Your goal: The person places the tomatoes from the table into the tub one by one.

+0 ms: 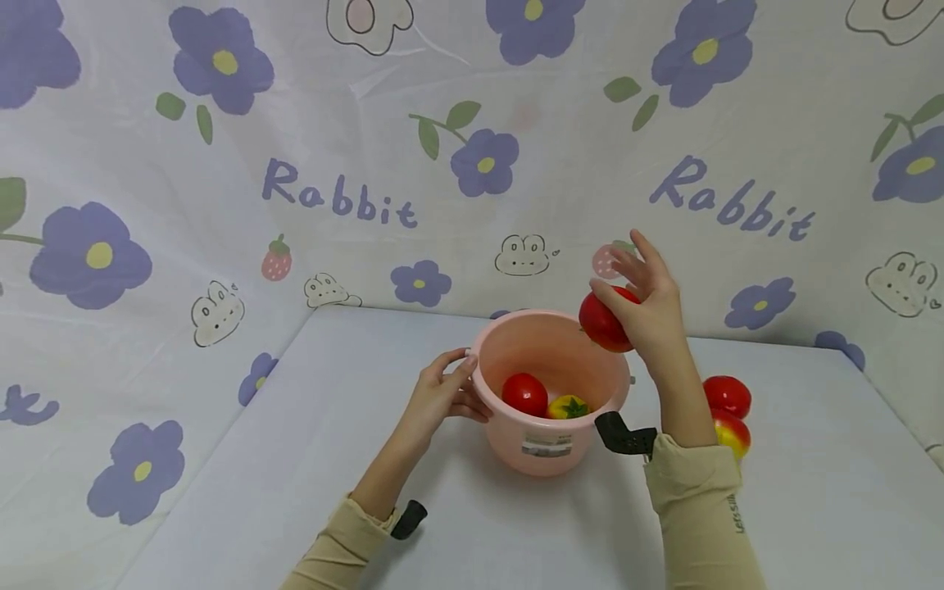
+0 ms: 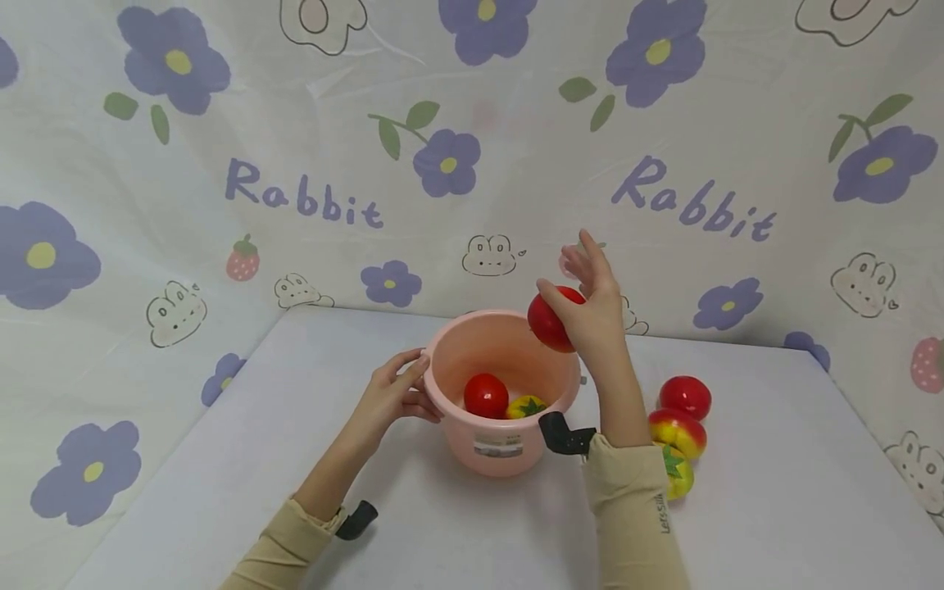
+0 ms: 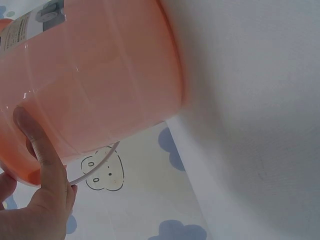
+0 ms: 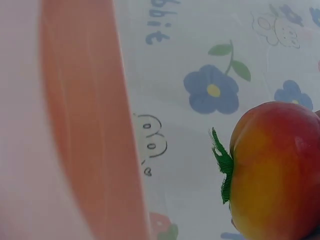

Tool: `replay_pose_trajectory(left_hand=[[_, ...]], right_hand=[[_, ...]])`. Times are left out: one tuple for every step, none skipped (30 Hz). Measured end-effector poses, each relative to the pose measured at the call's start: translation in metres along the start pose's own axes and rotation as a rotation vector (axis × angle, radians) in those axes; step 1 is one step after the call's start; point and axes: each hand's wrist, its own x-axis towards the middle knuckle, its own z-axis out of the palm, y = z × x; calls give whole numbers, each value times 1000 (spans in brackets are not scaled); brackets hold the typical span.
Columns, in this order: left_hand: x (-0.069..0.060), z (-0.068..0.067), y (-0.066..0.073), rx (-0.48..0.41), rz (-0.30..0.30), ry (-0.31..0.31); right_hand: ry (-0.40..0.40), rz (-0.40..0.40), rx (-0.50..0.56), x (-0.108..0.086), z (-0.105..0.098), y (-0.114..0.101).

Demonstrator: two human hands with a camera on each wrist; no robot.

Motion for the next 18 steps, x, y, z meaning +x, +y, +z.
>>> replay_pose_trajectory(left_hand=[[0, 0, 0, 1, 2, -1], [0, 0, 0, 0, 1, -1], [0, 0, 0, 0, 2, -1], [0, 0, 0, 1, 3, -1], [0, 0, 0, 1, 2, -1], [0, 0, 0, 2, 3, -2], [0, 1, 0, 1, 3, -2], [0, 1, 0, -1, 3, -2], [0, 1, 0, -3, 5, -2], [0, 1, 0, -4, 4, -4], [0, 1, 0, -3, 5, -6], [0, 1, 0, -3, 5, -8], [0, 1, 0, -3, 3, -9], [0, 1, -1, -5, 0, -8], [1, 1, -1, -4, -3, -8], [1, 0, -1, -2, -4, -9], [1, 0, -2, -1, -6, -9], [1, 0, -2, -2, -9, -8]], right_hand=[[-3, -7, 2, 1, 3, -2], [-6, -14, 3, 1, 5, -4], [-10, -21, 6, 2, 7, -5], [-14, -28, 11, 2, 10, -7], [-19, -33, 11, 2, 12, -9], [-23, -37, 12, 3, 14, -10], [-29, -42, 15, 3, 16, -12], [-36, -44, 16, 4, 18, -13], [-43, -46, 19, 5, 19, -15], [-48, -50, 20, 5, 22, -16], [-52, -52, 19, 6, 24, -17], [-58, -59, 28, 7, 26, -18], [-63, -64, 31, 8, 28, -19], [-65, -67, 34, 8, 30, -19], [-68, -71, 33, 9, 32, -20], [-69, -74, 36, 10, 35, -21], [-73, -74, 36, 10, 37, -22], [-76, -75, 37, 10, 38, -23]])
